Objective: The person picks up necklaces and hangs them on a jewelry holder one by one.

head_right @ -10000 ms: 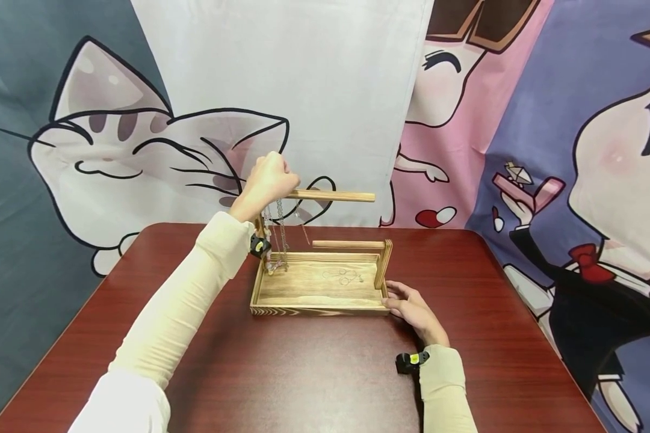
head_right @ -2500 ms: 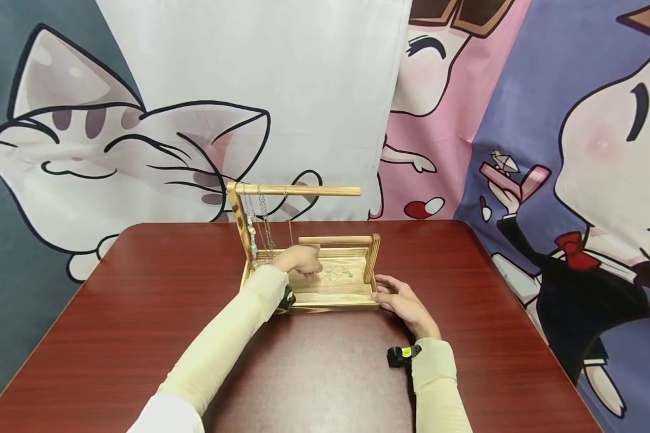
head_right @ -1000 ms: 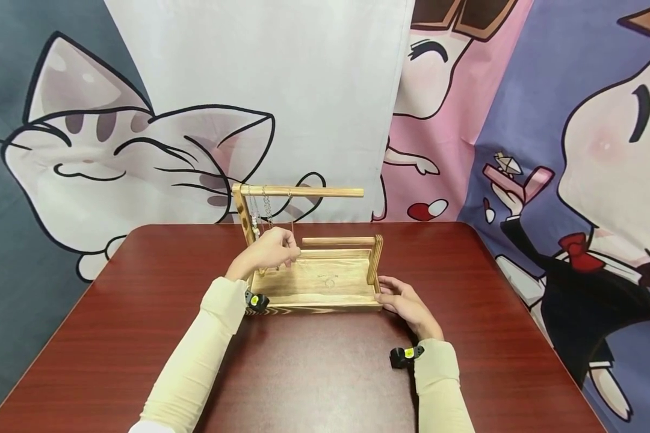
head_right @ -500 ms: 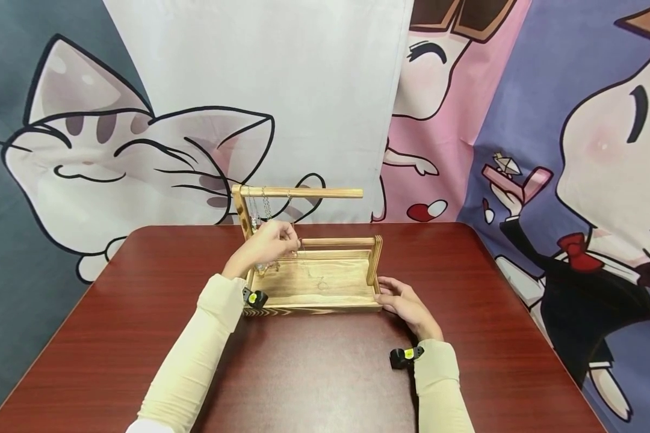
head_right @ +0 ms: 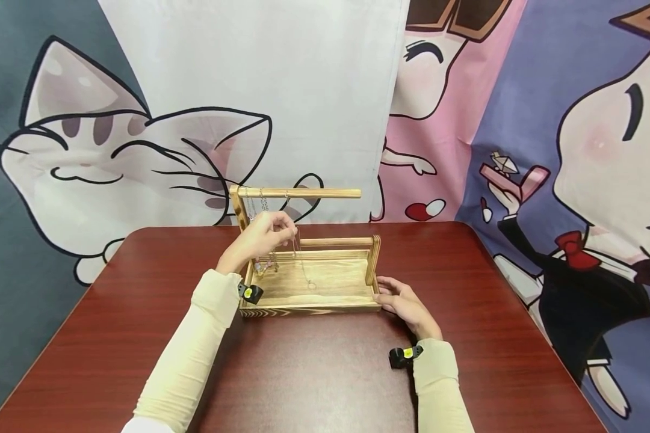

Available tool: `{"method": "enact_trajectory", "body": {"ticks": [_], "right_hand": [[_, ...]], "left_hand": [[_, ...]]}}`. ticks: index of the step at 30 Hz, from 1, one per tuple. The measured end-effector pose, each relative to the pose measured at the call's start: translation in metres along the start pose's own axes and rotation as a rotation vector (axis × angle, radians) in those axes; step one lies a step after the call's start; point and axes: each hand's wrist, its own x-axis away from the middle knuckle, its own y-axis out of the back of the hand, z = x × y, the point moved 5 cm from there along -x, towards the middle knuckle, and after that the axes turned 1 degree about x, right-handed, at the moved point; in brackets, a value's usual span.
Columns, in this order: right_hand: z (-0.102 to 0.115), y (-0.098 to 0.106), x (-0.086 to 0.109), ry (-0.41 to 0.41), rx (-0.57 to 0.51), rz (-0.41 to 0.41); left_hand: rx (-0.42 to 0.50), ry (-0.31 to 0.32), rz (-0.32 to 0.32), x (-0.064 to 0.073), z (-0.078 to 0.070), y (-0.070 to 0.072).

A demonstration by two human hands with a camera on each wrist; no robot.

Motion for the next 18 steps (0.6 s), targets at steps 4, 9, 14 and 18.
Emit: {"method": "enact_trajectory", "body": {"ticks": [4,9,14,18], "right_hand": [[-0.001,0.001,0.000,0.000,-0.001,0.003],[-0.002,0.001,0.000,0.006,-0.001,0.004],[-0.003,0.001,-0.001,0.009,-0.004,-0.001],[-0.003,0.002,-0.002,0.012,0.005,-0.012]], "left_hand": [[-0.040,-0.022,0.001,0.000,-0.005,0.003],[-0.074,-0.066,-0.012,-0.002,-0.010,0.004],[-0.114,-0.105,-0.051,-0.005,-0.013,0.004],[-0.138,-0.099,-0.055,-0.006,-0.017,0.005]]}}
